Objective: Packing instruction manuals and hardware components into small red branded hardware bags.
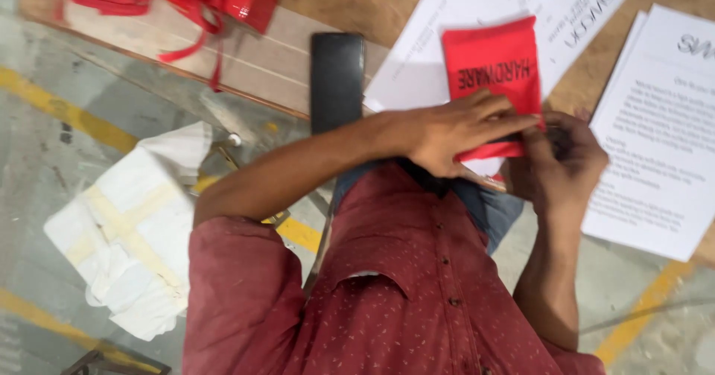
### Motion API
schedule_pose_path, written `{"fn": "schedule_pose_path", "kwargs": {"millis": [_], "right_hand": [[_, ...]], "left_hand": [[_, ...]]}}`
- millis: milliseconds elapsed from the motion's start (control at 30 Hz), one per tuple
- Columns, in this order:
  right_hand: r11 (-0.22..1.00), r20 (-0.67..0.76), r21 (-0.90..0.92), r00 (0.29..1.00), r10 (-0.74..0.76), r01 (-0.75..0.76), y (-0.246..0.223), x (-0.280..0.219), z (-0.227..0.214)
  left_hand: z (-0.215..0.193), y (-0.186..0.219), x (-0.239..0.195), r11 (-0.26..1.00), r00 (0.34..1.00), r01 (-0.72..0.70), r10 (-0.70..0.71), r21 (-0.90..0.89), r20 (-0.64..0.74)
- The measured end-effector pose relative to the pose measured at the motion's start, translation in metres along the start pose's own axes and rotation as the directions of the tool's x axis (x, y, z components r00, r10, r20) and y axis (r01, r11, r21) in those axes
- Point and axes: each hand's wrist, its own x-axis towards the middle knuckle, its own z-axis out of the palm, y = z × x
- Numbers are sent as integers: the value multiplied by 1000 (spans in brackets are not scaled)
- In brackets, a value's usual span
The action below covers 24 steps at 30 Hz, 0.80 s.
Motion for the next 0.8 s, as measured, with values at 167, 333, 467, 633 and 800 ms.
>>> {"fn": "schedule_pose_path", "kwargs": {"millis": [167, 333, 467, 633, 800], "right_hand": [[636, 28, 757, 980, 195, -148, -40, 14, -7], [324, 121, 942, 988, -91, -85, -78, 17, -18], [206, 163, 970, 973, -161, -128, -82, 21, -24], [367, 132, 928, 979, -156, -67, -78, 16, -29], [438, 151, 897, 972, -182, -57, -55, 15, -13]], "left_hand": [[-18, 23, -11, 994, 928, -17, 56, 110, -367], [5, 22, -10, 997, 762, -54, 6, -54, -648], [18, 26, -7, 972, 738, -47, -120, -228, -664], [-47, 17, -13, 745, 416, 374, -667, -552, -619], [-128, -53, -35, 864, 260, 495, -53, 86, -964]]}}
